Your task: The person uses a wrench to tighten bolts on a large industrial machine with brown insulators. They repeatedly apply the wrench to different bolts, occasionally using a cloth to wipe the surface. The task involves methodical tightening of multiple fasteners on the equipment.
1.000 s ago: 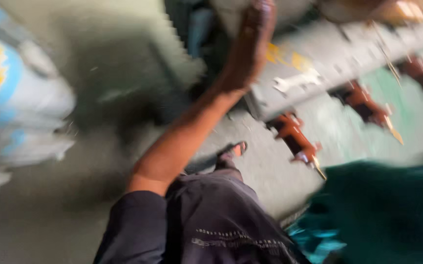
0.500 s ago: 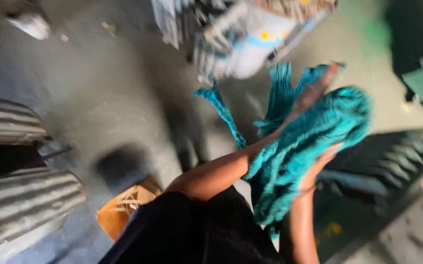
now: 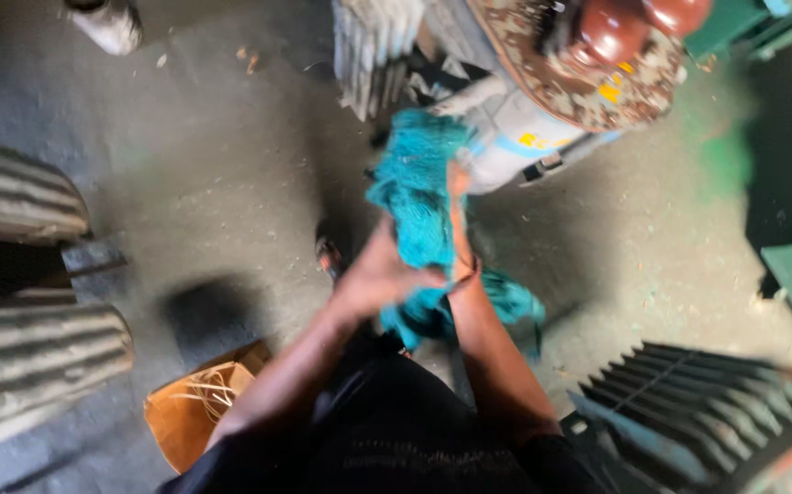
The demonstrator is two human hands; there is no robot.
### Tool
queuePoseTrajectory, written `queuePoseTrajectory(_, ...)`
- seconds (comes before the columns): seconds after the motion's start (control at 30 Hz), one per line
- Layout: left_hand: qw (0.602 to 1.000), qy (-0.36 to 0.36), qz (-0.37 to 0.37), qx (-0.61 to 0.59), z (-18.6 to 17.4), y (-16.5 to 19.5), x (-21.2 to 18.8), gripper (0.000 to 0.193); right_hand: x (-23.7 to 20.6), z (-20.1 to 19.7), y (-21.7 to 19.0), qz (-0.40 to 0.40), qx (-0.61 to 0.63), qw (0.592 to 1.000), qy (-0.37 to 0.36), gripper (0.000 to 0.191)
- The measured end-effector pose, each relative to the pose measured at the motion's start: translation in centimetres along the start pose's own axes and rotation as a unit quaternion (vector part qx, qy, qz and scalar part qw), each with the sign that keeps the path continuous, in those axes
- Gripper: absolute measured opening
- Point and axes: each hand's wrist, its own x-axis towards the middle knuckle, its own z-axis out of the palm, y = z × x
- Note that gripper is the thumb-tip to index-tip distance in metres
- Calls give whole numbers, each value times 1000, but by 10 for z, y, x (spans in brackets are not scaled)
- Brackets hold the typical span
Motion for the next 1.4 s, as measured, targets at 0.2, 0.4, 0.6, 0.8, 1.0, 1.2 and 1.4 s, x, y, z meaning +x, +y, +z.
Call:
queuePoseTrajectory(0.2, 996, 87, 2, -18, -100, -35, 83, 82, 71, 34, 40, 129, 7, 985, -112, 55)
queuePoseTrajectory(0.4, 963, 22, -49, -265, -212, 0, 181, 86, 150, 69, 44, 270, 4, 901, -339, 95)
queuePoseTrajectory(0.6, 825, -294, -34, 482, -193, 16, 282, 73, 229, 93, 85, 146, 15, 979, -140, 95)
queuePoseTrajectory(0.8, 934, -223, 52, 273, -305, 7, 319, 63, 305, 120, 112, 65, 70, 994, -48, 96)
queuePoseTrajectory(1.0, 988, 77, 73, 114, -331, -7, 333, 48, 378, 145, 150, 42, 134, 990, -29, 98)
queuePoseTrajectory(1.2, 921, -39, 159, 354, -318, 9, 420, 85, 449, 168, 165, -12, 229, 972, -50, 101)
queuePoseTrajectory(1.4, 770, -147, 143, 604, -312, 14, 448, 103, 501, 199, 173, -299, 440, 836, 135, 105)
